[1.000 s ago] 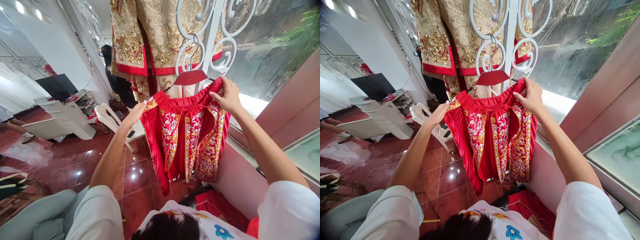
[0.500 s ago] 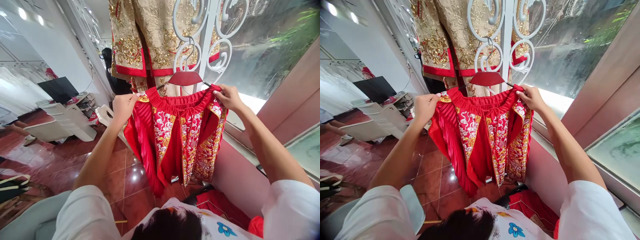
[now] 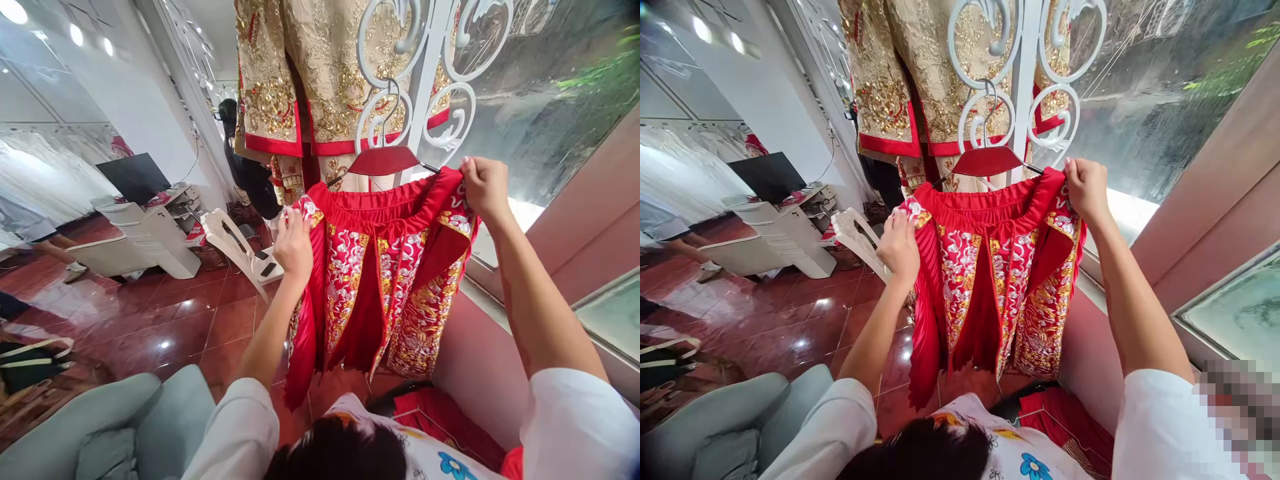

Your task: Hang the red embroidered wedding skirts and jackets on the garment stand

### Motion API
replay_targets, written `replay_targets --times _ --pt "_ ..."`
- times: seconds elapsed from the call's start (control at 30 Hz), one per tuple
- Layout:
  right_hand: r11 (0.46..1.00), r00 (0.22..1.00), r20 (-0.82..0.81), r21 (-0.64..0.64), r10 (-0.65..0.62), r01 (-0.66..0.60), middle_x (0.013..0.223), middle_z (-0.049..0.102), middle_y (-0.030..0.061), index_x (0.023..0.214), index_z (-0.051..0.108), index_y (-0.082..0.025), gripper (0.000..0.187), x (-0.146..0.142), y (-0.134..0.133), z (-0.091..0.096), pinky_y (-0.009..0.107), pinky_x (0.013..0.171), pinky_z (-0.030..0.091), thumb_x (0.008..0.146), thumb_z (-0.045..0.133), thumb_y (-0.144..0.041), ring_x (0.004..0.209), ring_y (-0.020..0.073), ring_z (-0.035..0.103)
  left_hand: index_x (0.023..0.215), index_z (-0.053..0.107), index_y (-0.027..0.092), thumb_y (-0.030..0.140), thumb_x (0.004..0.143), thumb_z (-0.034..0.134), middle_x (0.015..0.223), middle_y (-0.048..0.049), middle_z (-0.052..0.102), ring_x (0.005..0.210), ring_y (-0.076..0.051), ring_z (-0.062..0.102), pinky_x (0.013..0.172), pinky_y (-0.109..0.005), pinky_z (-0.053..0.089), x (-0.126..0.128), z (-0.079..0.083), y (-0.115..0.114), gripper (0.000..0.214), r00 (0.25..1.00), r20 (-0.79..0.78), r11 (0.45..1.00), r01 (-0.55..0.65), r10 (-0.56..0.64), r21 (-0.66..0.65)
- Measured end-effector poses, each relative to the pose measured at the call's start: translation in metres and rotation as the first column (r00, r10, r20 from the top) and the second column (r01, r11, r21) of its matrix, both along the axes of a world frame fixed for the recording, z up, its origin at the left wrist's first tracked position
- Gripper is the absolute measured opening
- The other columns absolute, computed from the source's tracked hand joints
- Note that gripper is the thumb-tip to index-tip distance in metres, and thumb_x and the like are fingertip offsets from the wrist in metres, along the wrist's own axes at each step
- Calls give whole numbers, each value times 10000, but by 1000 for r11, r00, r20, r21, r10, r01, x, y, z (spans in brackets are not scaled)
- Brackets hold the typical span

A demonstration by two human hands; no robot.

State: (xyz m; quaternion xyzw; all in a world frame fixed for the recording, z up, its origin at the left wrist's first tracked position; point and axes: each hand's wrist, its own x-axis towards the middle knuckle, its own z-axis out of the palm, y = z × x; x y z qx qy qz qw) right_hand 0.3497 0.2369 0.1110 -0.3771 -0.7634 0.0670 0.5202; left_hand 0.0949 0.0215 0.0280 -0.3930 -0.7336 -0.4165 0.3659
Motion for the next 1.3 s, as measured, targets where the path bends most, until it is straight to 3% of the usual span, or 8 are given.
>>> replay_targets --times 0.2,0.4,0.63,0.8,0.87,1.0,1.07,1.3 --pt "1000 999 -43 6 31 -31 523 337 -23 551 342 -176 360 -5 -15 -12 262 572 223 907 380 -214 540 86 295 896 705 179 392 967 345 697 -78 709 665 -216 681 569 -272 443 80 -27 22 425 962 139 757 272 -237 -594" --pt "993 999 -42 115 10 -5 545 441 5 680 548 -157 358 0 -20 -21 258 586 274 920 346 -327 548 101 390 828 666 175 417 964 328 744 -69 703 686 -173 659 611 -252 420 71 -27 29 437 938 220 864 335 -268 -376" --pt "984 988 -84 116 -126 136 997 671 128 1168 575 -141 392 -11 -29 -28 296 709 404 931 343 -349 732 160 587 944 606 157 380 907 465 901 -122 703 796 -244 672 649 -298 446 77 -19 65 267 941 288 833 300 -178 -465" --pt "896 972 -11 386 -236 222 1222 562 166 1213 519 -132 381 -20 -45 -44 418 915 354 904 368 -295 1088 270 504 851 549 162 149 847 440 790 -99 660 741 -217 649 640 -289 425 68 -19 75 110 917 315 844 361 -244 -396" --pt "882 968 156 459 -197 106 1172 584 146 1115 572 -153 323 -29 -51 -54 426 926 318 909 356 -277 1075 270 478 741 491 180 144 795 476 689 -39 608 664 -170 608 611 -258 412 63 -17 75 66 799 451 811 536 -398 -234" --pt "919 875 481 368 -59 -140 978 636 116 977 630 -178 265 -50 -56 -69 405 813 313 903 391 -264 943 259 471 626 358 197 145 770 402 538 55 440 450 -77 419 476 -189 316 57 -8 71 159 281 739 577 798 -613 175" --pt "931 863 505 328 -27 -163 946 645 107 929 654 -185 243 -57 -55 -71 411 822 302 896 427 -263 930 259 470 590 328 193 134 757 381 506 69 354 416 -63 307 447 -186 239 56 -3 69 185 200 761 539 812 -617 224" --pt "946 924 246 65 294 -318 876 650 89 772 608 -163 168 -50 -69 -56 356 762 373 848 461 -191 808 201 547 566 282 192 310 768 569 528 67 266 505 -78 259 506 -236 209 62 8 45 371 455 614 585 811 -644 13"
